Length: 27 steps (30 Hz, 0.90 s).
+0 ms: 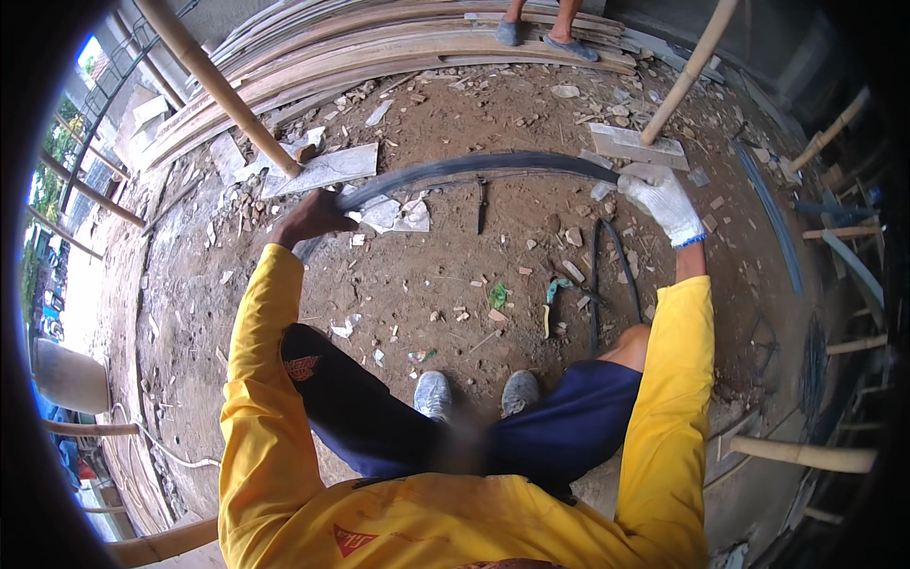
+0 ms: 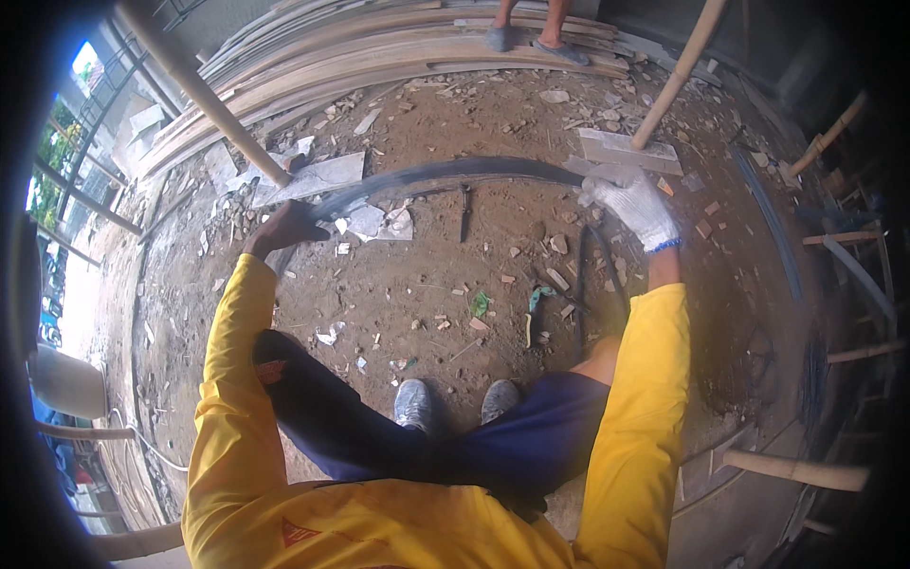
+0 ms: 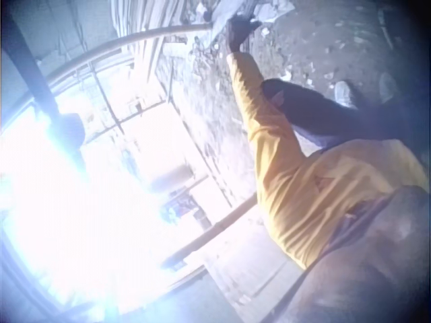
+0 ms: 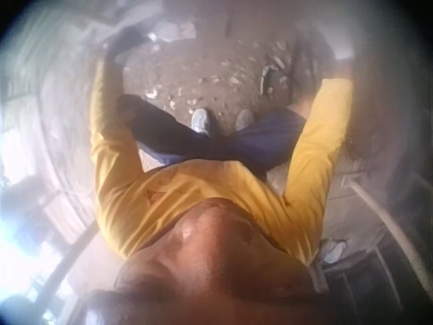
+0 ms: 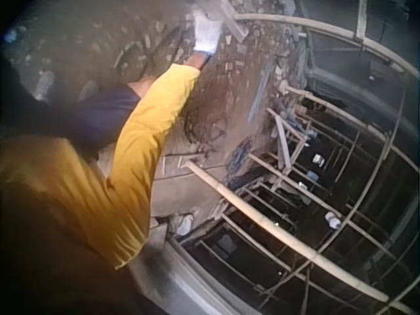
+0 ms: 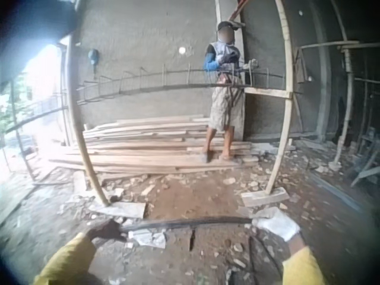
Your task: The person bends and shapes a long steel bar by hand into a curved form, then uses pliers to cut and adjust smaller pieces. The person places the shaped bar onto a rebar cage structure.
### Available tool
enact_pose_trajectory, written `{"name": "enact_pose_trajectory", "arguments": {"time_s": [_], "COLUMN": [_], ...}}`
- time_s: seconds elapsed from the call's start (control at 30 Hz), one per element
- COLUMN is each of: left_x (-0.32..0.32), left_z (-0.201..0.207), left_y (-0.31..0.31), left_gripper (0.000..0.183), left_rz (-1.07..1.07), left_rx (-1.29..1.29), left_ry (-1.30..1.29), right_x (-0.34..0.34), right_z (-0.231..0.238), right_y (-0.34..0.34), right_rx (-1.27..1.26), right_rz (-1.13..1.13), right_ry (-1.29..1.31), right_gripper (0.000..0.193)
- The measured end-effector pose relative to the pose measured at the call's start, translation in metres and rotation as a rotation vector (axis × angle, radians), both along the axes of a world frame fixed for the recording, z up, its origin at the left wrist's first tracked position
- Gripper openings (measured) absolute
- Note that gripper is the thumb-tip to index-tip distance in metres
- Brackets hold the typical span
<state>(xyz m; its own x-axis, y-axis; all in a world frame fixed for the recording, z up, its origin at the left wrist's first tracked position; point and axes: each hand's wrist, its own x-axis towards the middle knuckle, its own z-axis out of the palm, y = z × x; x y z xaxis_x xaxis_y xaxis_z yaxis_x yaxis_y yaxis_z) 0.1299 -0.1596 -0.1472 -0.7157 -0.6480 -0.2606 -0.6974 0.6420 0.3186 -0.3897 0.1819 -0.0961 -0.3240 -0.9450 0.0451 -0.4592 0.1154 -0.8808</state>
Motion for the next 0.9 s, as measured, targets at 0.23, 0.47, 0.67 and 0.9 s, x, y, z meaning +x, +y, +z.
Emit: {"name": "enact_pose_trajectory", "arguments": {"time_s": [0.23, 0.47, 0.67, 0.9], "left_x": [0.035, 0.032, 0.033, 0.016], "left_z": [-0.030, -0.004, 0.004, 0.015], "left_y": [-0.015, -0.005, -0.004, 0.007], "left_gripper": [0.029, 0.046, 0.048, 0.056], "left_rz": [0.079, 0.325, 0.572, 0.418], "left_rx": [0.217, -0.111, 0.200, 1.123], "left_ry": [0.254, 0.204, 0.302, 1.135], "right_x": [-0.017, -0.019, 0.005, 0.039], "right_z": [-0.018, -0.017, -0.024, -0.039], "right_y": [0.003, 0.005, -0.003, -0.027], "right_rx": [-0.057, -0.016, 0.081, 0.029], "right_rz": [-0.028, -0.074, 0.062, 0.182], "right_ry": [-0.156, -0.077, -0.384, -0.855], "right_gripper": [0.018, 0.021, 0.031, 0.045]}}
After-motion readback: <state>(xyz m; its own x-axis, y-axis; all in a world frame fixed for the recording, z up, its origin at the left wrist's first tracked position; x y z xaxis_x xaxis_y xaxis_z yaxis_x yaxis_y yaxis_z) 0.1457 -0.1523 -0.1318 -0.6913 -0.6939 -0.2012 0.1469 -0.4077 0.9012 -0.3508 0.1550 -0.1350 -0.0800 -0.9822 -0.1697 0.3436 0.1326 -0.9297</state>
